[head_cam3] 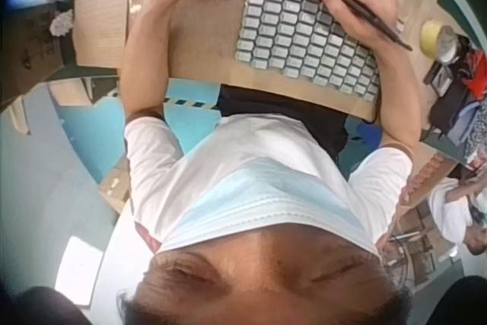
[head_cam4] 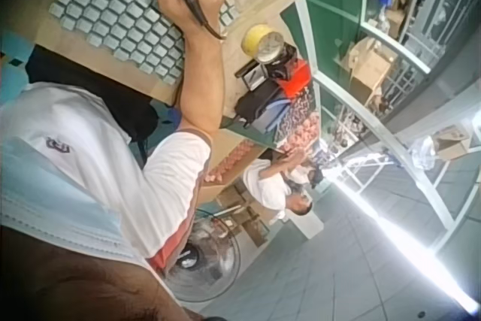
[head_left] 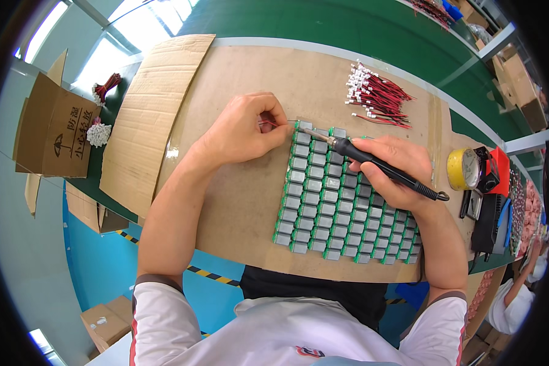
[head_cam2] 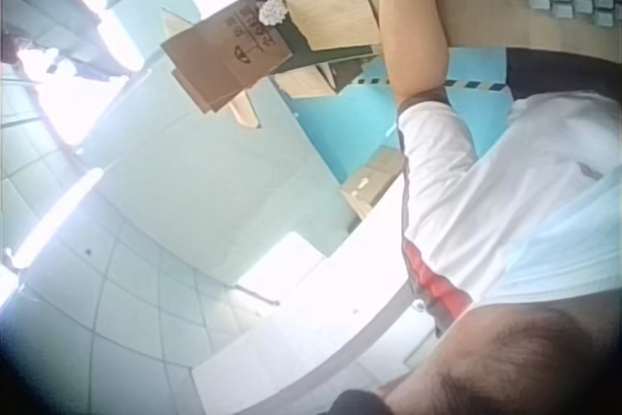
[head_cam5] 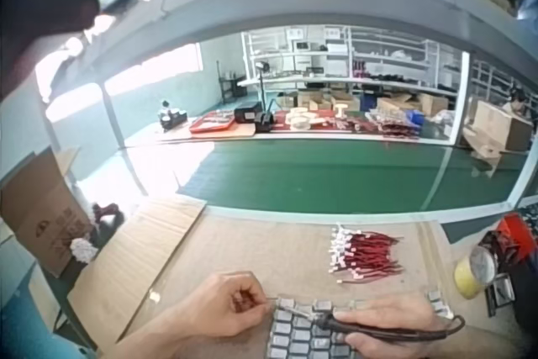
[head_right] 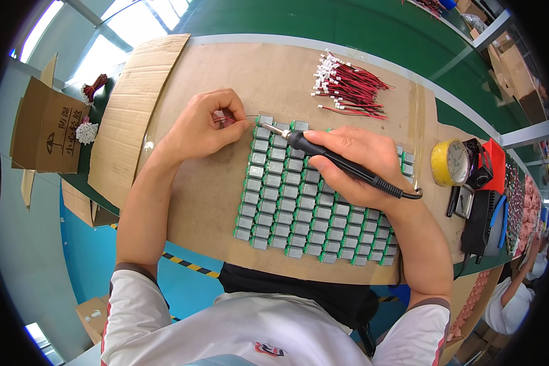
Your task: Soldering thin wires to individual small electronic components arranged in a grid.
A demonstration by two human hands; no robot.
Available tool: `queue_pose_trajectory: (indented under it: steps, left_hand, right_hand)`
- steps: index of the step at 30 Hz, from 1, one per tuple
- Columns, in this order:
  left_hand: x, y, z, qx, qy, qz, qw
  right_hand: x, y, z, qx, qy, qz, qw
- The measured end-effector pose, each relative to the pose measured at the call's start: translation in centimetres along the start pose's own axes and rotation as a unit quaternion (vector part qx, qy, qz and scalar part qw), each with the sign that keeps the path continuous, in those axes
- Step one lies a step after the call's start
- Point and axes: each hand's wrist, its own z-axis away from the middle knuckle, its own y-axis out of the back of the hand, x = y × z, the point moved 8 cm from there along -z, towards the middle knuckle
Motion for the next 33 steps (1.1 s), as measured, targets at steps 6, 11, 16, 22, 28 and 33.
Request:
queue_pose_trajectory:
  steps: [6,11,16,22,28,33]
  left_hand:
    - [0.11,0.02,-0.01,-0.003,0.019,-0.003,1.0]
    - [0.07,-0.01,-0.01,0.001,0.015,-0.003,1.0]
    - [-0.07,-0.12,-0.11,0.0,0.016,-0.004,1.0]
    - [-0.17,-0.09,-0.06,0.002,0.017,-0.001,1.0]
    - [-0.14,-0.15,0.06,0.0,0.018,-0.003,1.0]
    - [0.05,-0.11,-0.05,-0.001,0.016,-0.007,1.0]
  right_hand:
    - [-0.12,-0.01,-0.1,0.0,0.0,-0.003,1.0]
    - [-0.11,-0.03,-0.08,-0.001,0.001,0.0,1.0]
    - [-0.06,-0.06,-0.06,-0.004,0.002,0.004,1.0]
    - [-0.12,-0.09,-0.13,-0.009,-0.003,0.005,1.0]
    - [0.07,-0.3,0.01,-0.009,0.0,0.003,1.0]
    - [-0.17,-0.22,-0.11,-0.01,0.0,0.009,1.0]
